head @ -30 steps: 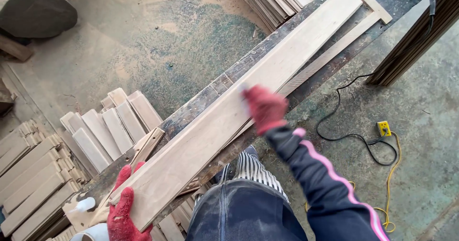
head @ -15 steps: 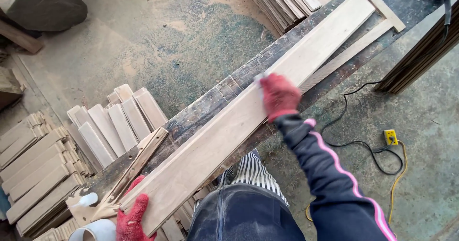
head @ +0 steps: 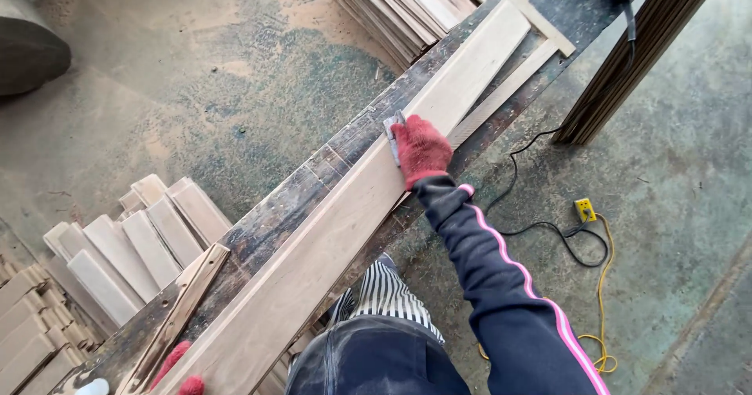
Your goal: Sanding a long piece of wood using an angle grinder and then finishing by hand with sandpaper.
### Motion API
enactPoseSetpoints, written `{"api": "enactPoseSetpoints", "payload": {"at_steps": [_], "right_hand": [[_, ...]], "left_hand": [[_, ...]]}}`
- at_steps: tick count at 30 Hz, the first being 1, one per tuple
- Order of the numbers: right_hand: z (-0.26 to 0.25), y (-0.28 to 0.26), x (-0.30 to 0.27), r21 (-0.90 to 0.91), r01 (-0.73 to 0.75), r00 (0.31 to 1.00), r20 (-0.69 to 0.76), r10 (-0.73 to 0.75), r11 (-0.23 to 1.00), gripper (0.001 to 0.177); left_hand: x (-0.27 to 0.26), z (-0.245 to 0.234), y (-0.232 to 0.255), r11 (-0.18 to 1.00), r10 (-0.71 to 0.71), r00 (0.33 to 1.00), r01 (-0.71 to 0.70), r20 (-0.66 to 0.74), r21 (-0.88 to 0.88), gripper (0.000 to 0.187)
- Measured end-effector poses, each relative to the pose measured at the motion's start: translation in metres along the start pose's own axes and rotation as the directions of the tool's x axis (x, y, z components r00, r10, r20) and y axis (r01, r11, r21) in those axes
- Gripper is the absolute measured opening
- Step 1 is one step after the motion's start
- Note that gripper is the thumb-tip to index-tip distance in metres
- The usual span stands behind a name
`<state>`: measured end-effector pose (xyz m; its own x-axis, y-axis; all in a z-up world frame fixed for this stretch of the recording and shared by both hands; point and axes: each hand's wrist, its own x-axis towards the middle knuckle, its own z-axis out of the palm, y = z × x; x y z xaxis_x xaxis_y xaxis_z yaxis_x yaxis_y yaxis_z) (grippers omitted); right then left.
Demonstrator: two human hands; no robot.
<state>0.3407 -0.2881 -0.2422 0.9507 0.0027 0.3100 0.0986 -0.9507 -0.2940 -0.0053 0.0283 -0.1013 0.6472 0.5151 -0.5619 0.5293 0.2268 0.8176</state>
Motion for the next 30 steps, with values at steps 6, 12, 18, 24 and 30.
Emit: {"api": "enactPoseSetpoints", "payload": {"at_steps": [6, 12, 18, 24, 30], "right_hand": [[-0.11, -0.156, -0.111, 0.755, 0.124, 0.988, -0.032, -0.152, 0.644, 0.03], [-0.127, -0.171, -0.13, 0.627, 0.622, 0.734, -0.259, -0.627, 0.469, 0.009], [-0.08, -0.086, -0.034, 0.504, 0.302, 0.953, -0.129, -0.275, 0.809, 0.014], [-0.135, -0.202, -0.126, 0.626, 0.508, 0.847, -0.239, -0.475, 0.591, 0.007], [-0.112, -0.164, -0.091, 0.493, 0.603, 0.79, -0.257, -0.557, 0.627, 0.029]], "left_hand": [[-0.014, 0.002, 0.002, 0.999, 0.04, 0.999, -0.04, -0.032, -0.012, 0.068], [-0.05, -0.029, 0.01, 0.999, 0.048, 0.977, -0.047, -0.208, 0.008, 0.07], [-0.052, -0.017, 0.013, 0.925, -0.064, 0.986, 0.001, -0.155, -0.379, 0.072], [-0.046, -0.021, 0.007, 0.945, -0.065, 0.983, 0.005, -0.174, -0.328, 0.067], [-0.049, -0.017, 0.016, 0.918, -0.13, 0.979, 0.059, -0.158, -0.392, 0.07]]}}
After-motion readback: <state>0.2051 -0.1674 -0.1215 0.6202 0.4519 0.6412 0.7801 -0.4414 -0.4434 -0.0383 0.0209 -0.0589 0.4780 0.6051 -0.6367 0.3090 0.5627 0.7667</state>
